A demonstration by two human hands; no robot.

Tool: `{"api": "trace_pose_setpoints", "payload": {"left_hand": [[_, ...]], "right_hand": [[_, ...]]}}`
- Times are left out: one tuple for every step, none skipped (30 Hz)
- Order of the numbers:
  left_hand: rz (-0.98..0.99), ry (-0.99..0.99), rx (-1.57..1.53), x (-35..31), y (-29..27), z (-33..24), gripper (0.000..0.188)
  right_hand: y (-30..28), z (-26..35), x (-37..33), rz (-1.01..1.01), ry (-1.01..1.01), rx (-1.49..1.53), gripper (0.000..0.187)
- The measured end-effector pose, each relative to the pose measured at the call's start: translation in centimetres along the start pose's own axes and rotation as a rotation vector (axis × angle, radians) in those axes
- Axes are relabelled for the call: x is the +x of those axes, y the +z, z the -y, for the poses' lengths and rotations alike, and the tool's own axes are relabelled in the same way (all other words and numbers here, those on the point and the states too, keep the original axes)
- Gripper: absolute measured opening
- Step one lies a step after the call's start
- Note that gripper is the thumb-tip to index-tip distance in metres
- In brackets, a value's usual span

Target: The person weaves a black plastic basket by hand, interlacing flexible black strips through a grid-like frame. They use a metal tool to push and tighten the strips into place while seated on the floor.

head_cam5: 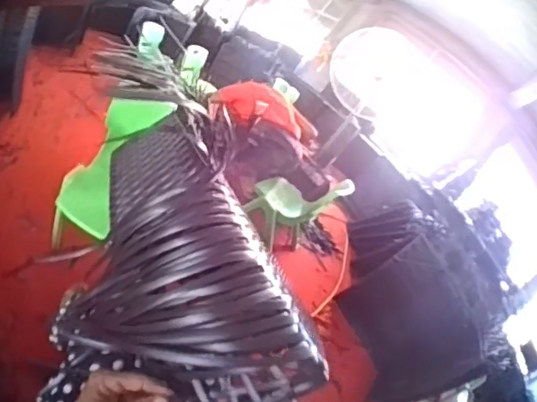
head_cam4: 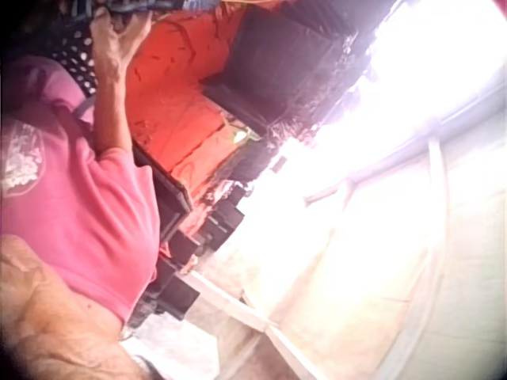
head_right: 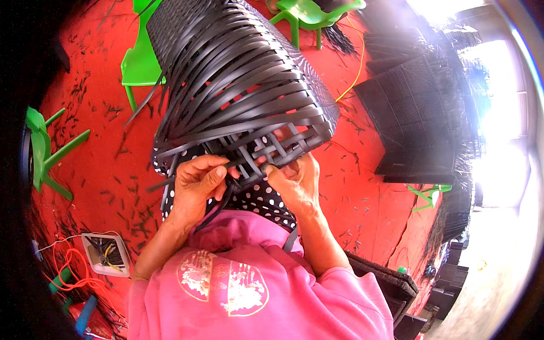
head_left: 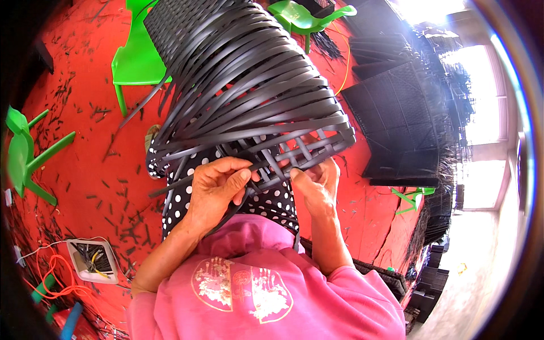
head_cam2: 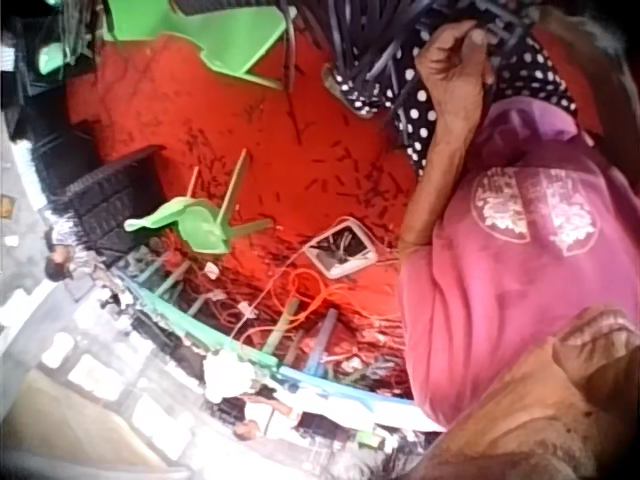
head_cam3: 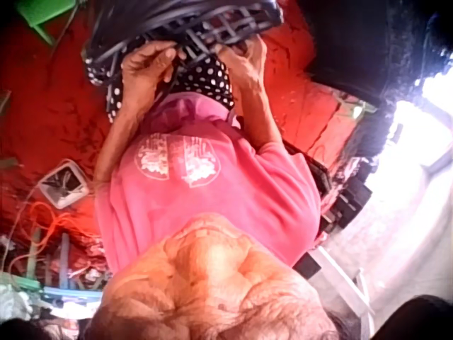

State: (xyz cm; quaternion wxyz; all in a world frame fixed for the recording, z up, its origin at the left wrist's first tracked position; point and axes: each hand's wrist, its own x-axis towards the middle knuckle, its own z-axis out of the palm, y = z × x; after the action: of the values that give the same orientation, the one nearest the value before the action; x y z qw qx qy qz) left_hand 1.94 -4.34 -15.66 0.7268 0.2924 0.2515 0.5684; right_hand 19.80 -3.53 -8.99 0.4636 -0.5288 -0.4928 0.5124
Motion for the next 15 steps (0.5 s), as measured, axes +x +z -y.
{"api": "trace_pose_setpoints", "payload": {"left_hand": [[0.000,-0.011,-0.001,-0.05,0.02,-0.07,0.013],[0.000,-0.022,-0.002,-0.16,0.06,-0.15,0.012],[0.000,-0.033,-0.004,-0.22,0.05,-0.25,0.011],[0.042,-0.020,0.025,-0.21,-0.03,-0.35,0.010],[0.083,-0.007,0.054,-0.18,-0.13,-0.45,0.009],[0.125,0.007,0.084,-0.12,-0.18,-0.53,0.008],[0.151,-0.002,0.091,-0.12,-0.18,-0.60,0.008],[0.177,-0.012,0.098,-0.17,-0.16,-0.66,0.008],[0.203,-0.022,0.104,-0.27,-0.14,-0.61,0.010],[0.199,-0.043,0.057,-0.28,-0.02,-0.47,0.010],[0.186,-0.044,0.062,-0.29,0.01,-0.47,0.010],[0.170,-0.047,0.066,-0.42,0.00,-0.45,0.010],[0.154,-0.050,0.070,-0.49,0.00,-0.48,0.010],[0.130,-0.063,0.079,-0.51,0.05,-0.58,0.010],[0.101,-0.080,0.088,-0.72,0.14,-0.66,0.011]], "right_hand": [[-0.09,-0.03,0.03,0.022,-0.005,0.001,0.055],[-0.16,-0.17,-0.01,0.021,-0.009,0.024,0.056],[-0.20,-0.31,-0.02,0.020,-0.012,0.044,0.057],[-0.20,-0.33,-0.05,0.019,-0.016,0.065,0.058],[-0.15,-0.21,-0.11,0.017,-0.008,0.073,0.058],[-0.15,-0.10,-0.14,0.016,0.000,0.082,0.059],[-0.14,0.02,-0.14,0.015,0.007,0.090,0.059],[-0.16,-0.03,-0.05,0.009,-0.003,0.090,0.059],[-0.23,-0.25,-0.01,0.003,-0.011,0.088,0.059],[-0.26,-0.34,0.04,-0.003,-0.020,0.087,0.060],[-0.24,-0.27,0.06,-0.002,-0.015,0.094,0.060],[-0.20,-0.29,-0.05,0.000,-0.006,0.102,0.060],[-0.16,-0.30,-0.11,0.001,0.003,0.110,0.061],[-0.18,-0.25,-0.02,0.004,-0.002,0.094,0.061],[-0.24,-0.21,0.04,0.006,-0.001,0.078,0.062]]}}
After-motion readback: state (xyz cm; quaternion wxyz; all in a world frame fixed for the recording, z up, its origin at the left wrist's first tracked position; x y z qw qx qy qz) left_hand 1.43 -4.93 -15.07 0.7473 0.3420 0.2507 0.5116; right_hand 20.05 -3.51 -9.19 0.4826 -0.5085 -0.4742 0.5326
